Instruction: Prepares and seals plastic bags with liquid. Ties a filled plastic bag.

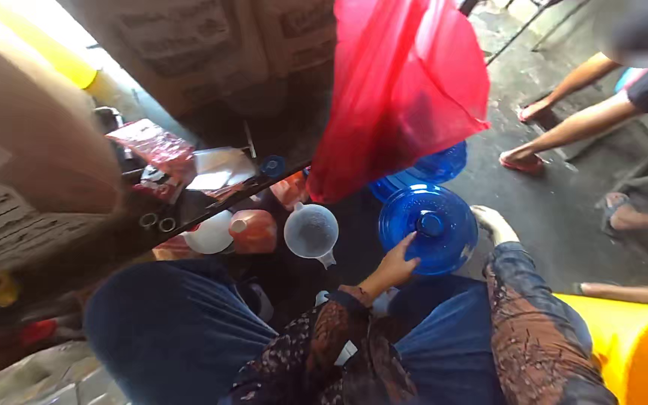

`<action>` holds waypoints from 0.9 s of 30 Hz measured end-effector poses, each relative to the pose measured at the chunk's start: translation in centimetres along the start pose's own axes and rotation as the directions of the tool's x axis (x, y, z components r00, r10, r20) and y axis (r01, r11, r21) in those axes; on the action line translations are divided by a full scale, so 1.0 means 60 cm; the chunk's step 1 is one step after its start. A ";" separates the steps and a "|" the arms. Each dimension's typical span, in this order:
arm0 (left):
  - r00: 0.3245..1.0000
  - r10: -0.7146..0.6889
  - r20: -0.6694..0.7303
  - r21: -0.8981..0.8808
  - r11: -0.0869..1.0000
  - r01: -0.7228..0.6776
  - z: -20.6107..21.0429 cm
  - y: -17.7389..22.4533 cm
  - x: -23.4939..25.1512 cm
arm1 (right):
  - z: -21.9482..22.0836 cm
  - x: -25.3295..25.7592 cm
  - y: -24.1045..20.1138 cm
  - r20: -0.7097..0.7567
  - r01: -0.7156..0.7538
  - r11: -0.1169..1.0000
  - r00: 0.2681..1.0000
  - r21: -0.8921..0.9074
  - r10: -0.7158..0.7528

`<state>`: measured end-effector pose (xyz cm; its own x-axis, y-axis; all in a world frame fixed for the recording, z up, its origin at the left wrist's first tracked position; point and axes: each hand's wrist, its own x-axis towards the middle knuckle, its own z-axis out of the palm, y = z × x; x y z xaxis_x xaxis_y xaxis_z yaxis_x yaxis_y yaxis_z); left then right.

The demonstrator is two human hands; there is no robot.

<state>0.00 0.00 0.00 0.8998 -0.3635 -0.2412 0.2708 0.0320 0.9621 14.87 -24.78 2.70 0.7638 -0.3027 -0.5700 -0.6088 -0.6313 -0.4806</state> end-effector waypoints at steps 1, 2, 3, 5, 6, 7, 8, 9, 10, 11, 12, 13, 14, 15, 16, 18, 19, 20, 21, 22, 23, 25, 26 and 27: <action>1.000 -0.002 0.021 -0.024 1.000 0.002 -0.006 0.008 0.004 | -0.016 0.002 0.005 -0.030 -0.040 0.993 0.999 0.108 0.044; 0.999 -0.022 0.031 -0.016 1.000 0.022 -0.019 0.023 0.006 | -0.030 -0.011 0.002 -0.035 -0.056 0.980 0.997 0.192 0.064; 0.998 -0.045 0.034 0.027 0.999 0.044 -0.036 0.039 0.006 | -0.038 -0.031 -0.001 -0.047 -0.038 0.973 0.998 0.229 0.050; 0.995 -0.099 0.027 0.163 0.982 0.093 -0.077 0.076 0.001 | -0.043 -0.051 0.013 -0.144 0.040 0.967 0.990 0.251 -0.003; 0.991 -0.130 0.021 0.233 0.965 0.122 -0.097 0.095 -0.005 | -0.048 -0.048 0.025 -0.163 0.030 0.961 0.987 0.276 0.016; 0.988 -0.151 0.015 0.297 0.944 0.140 -0.117 0.112 -0.013 | -0.056 -0.047 0.032 -0.142 -0.005 0.955 0.989 0.298 0.049; 0.987 -0.159 0.015 0.360 0.922 0.144 -0.138 0.132 -0.024 | -0.064 -0.041 0.036 -0.101 -0.042 0.941 0.992 0.337 0.080; 0.988 -0.153 0.016 0.425 0.896 0.131 -0.160 0.155 -0.041 | -0.068 -0.033 0.042 -0.081 -0.062 0.917 0.992 0.395 0.101; 0.991 -0.132 0.017 0.489 0.866 0.107 -0.183 0.180 -0.065 | -0.070 -0.026 0.046 -0.081 -0.072 0.888 0.989 0.454 0.121; 0.995 -0.099 0.007 0.554 0.829 0.078 -0.206 0.205 -0.097 | -0.078 -0.025 0.048 -0.090 -0.076 0.861 0.986 0.503 0.139; 0.998 -0.062 -0.024 0.619 0.783 0.064 -0.228 0.228 -0.135 | -0.089 -0.040 0.040 -0.124 -0.062 0.848 0.981 0.526 0.148; 0.997 -0.015 -0.078 0.678 0.732 0.064 -0.251 0.247 -0.179 | -0.101 -0.058 0.027 -0.208 -0.006 0.854 0.969 0.520 0.133; 0.987 0.045 -0.152 0.727 0.682 0.081 -0.273 0.260 -0.227 | -0.112 -0.067 0.019 -0.351 0.097 0.876 0.932 0.472 0.086; 0.963 0.112 -0.244 0.768 0.629 0.121 -0.294 0.263 -0.278 | -0.124 -0.084 0.010 -0.474 0.220 0.891 0.881 0.397 -0.006; 0.923 0.167 -0.347 0.796 0.573 0.196 -0.313 0.262 -0.331 | -0.137 -0.104 0.006 -0.563 0.343 0.891 0.817 0.296 -0.128; 0.802 0.237 -0.549 0.793 0.452 0.409 -0.346 0.230 -0.436 | -0.146 -0.156 0.013 -0.589 0.494 0.865 0.727 0.094 -0.351; 0.733 0.244 -0.635 0.754 0.405 0.518 -0.357 0.203 -0.486 | -0.137 -0.187 0.021 -0.559 0.509 0.861 0.716 0.008 -0.418; 0.672 0.247 -0.698 0.708 0.375 0.598 -0.360 0.173 -0.529 | -0.118 -0.220 0.030 -0.504 0.505 0.861 0.731 -0.054 -0.460; 0.621 0.264 -0.738 0.673 0.363 0.645 -0.355 0.143 -0.563 | -0.091 -0.248 0.040 -0.425 0.506 0.856 0.756 -0.102 -0.498; 0.571 0.309 -0.761 0.649 0.357 0.672 -0.342 0.116 -0.585 | -0.059 -0.268 0.051 -0.322 0.513 0.846 0.784 -0.144 -0.530; 0.530 0.330 -0.781 0.623 0.373 0.688 -0.325 0.097 -0.598 | -0.023 -0.281 0.059 -0.232 0.518 0.836 0.804 -0.180 -0.548; 0.490 0.277 -0.827 0.563 0.416 0.714 -0.292 0.077 -0.606 | 0.035 -0.308 0.057 -0.181 0.517 0.820 0.806 -0.247 -0.563; 0.478 0.234 -0.847 0.531 0.428 0.731 -0.282 0.072 -0.605 | 0.049 -0.323 0.042 -0.190 0.522 0.807 0.793 -0.276 -0.578; 0.469 0.186 -0.863 0.500 0.434 0.749 -0.279 0.069 -0.604 | 0.056 -0.337 0.019 -0.185 0.531 0.792 0.782 -0.302 -0.595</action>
<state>-25.74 28.86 10.61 0.7676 0.6395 -0.0436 0.6205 -0.7244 0.3002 -2.00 -16.99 11.42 0.9993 0.0068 -0.0366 -0.0116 -0.8763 -0.4817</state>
